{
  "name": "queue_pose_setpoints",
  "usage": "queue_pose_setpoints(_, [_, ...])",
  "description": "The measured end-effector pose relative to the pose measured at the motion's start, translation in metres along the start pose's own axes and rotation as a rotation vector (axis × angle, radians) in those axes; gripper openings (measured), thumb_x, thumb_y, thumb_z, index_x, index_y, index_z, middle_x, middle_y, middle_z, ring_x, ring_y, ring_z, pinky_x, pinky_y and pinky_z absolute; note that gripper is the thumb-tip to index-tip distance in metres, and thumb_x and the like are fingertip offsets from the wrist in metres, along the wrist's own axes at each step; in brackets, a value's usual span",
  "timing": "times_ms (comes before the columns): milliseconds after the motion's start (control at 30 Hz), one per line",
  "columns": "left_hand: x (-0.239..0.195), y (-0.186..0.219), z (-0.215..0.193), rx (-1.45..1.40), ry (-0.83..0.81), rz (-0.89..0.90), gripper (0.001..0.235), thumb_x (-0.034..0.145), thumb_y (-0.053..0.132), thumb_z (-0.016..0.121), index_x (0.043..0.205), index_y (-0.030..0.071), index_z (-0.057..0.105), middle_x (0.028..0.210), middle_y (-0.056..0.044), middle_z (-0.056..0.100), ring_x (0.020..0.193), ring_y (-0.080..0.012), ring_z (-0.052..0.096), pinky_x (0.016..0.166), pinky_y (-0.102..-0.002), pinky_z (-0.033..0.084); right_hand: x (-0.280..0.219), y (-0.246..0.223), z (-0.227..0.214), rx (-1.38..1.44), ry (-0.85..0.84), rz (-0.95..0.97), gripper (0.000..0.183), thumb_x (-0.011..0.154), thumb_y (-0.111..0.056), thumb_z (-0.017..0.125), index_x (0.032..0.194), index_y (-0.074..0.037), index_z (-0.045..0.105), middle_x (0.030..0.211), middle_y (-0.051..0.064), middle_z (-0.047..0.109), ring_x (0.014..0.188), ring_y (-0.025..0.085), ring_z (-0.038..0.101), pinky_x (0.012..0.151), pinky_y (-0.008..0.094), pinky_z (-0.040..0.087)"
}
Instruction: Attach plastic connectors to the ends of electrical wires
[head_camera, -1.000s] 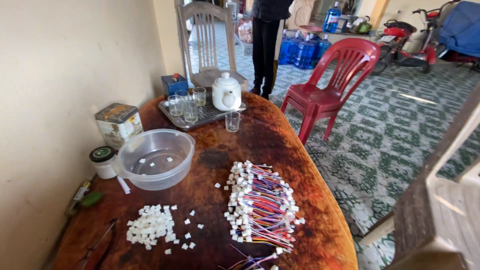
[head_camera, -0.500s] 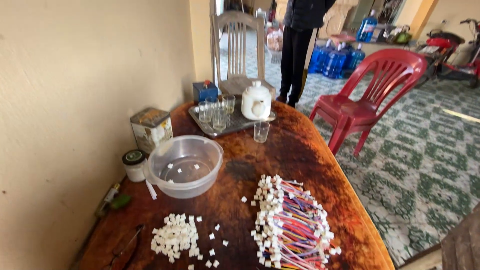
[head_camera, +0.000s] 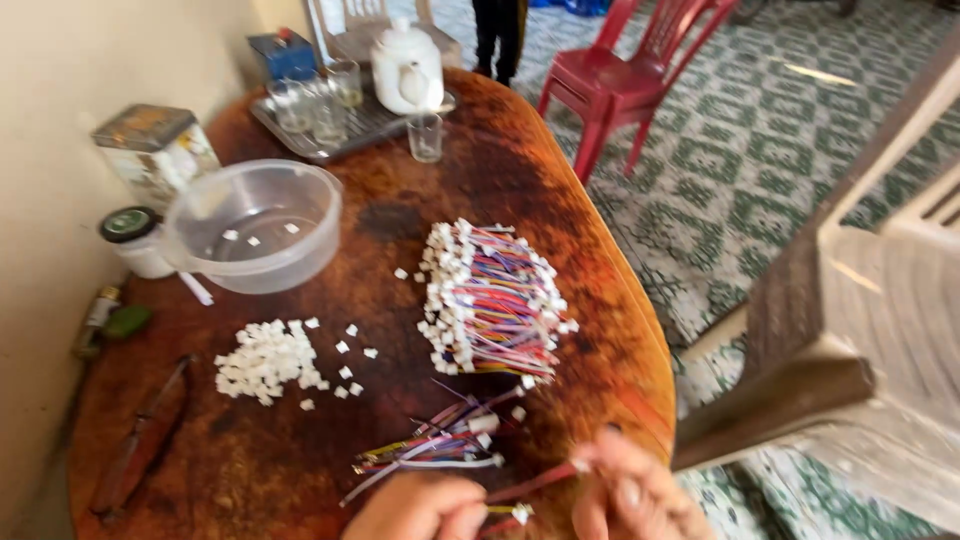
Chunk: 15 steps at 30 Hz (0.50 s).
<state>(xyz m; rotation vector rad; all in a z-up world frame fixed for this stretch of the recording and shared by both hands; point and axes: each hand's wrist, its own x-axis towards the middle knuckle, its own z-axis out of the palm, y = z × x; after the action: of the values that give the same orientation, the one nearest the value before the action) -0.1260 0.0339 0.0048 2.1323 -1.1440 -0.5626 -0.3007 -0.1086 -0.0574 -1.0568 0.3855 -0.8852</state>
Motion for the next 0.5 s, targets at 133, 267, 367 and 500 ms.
queue_pose_setpoints(133, [-0.023, -0.001, 0.008, -0.948, 0.401, 0.158, 0.027, 0.086, 0.026, 0.062, 0.092, 0.003, 0.074, 0.105, -0.009, 0.081, 0.084, -0.0181, 0.079, 0.064, -0.028, 0.062, 0.021, -0.040, 0.026, 0.436, -0.089, 0.109, 0.052, 0.086, -0.002, 0.050, 0.138, -0.001, 0.049, 0.141, 0.025, 0.051, 0.048, 0.014, 0.042, 0.049, 0.029, 0.037])
queue_pose_setpoints(267, [-0.025, 0.041, -0.005, -1.163, 0.331, 0.209, 0.026, 0.088, 0.027, 0.060, 0.096, 0.003, 0.067, 0.113, -0.025, 0.077, 0.093, -0.0316, 0.080, 0.068, -0.034, 0.064, 0.022, -0.056, 0.036, 0.505, -0.162, 0.191, 0.054, 0.085, 0.001, 0.043, 0.138, -0.003, 0.050, 0.145, 0.022, 0.048, 0.049, 0.013, 0.041, 0.051, 0.028, 0.037])
queue_pose_setpoints(367, [-0.019, 0.079, -0.019, -1.153, 0.151, 0.248, 0.013, 0.089, 0.012, 0.059, 0.099, 0.009, 0.066, 0.129, -0.014, 0.071, 0.123, -0.0237, 0.066, 0.100, -0.035, 0.049, 0.022, -0.060, 0.044, 0.525, -0.226, 0.180, 0.057, 0.083, 0.004, 0.045, 0.140, 0.000, 0.046, 0.145, 0.023, 0.046, 0.049, 0.014, 0.039, 0.051, 0.028, 0.038])
queue_pose_setpoints(500, [0.005, 0.113, -0.036, -0.649, 0.177, 0.630, 0.021, 0.099, 0.022, 0.042, 0.106, 0.008, 0.055, 0.135, -0.016, 0.060, 0.132, -0.0259, 0.052, 0.108, -0.036, 0.038, 0.026, -0.068, 0.052, 0.498, -0.249, 0.209, 0.060, 0.078, 0.009, 0.049, 0.137, 0.000, 0.047, 0.098, 0.019, 0.045, 0.045, 0.016, 0.043, 0.048, 0.029, 0.037])
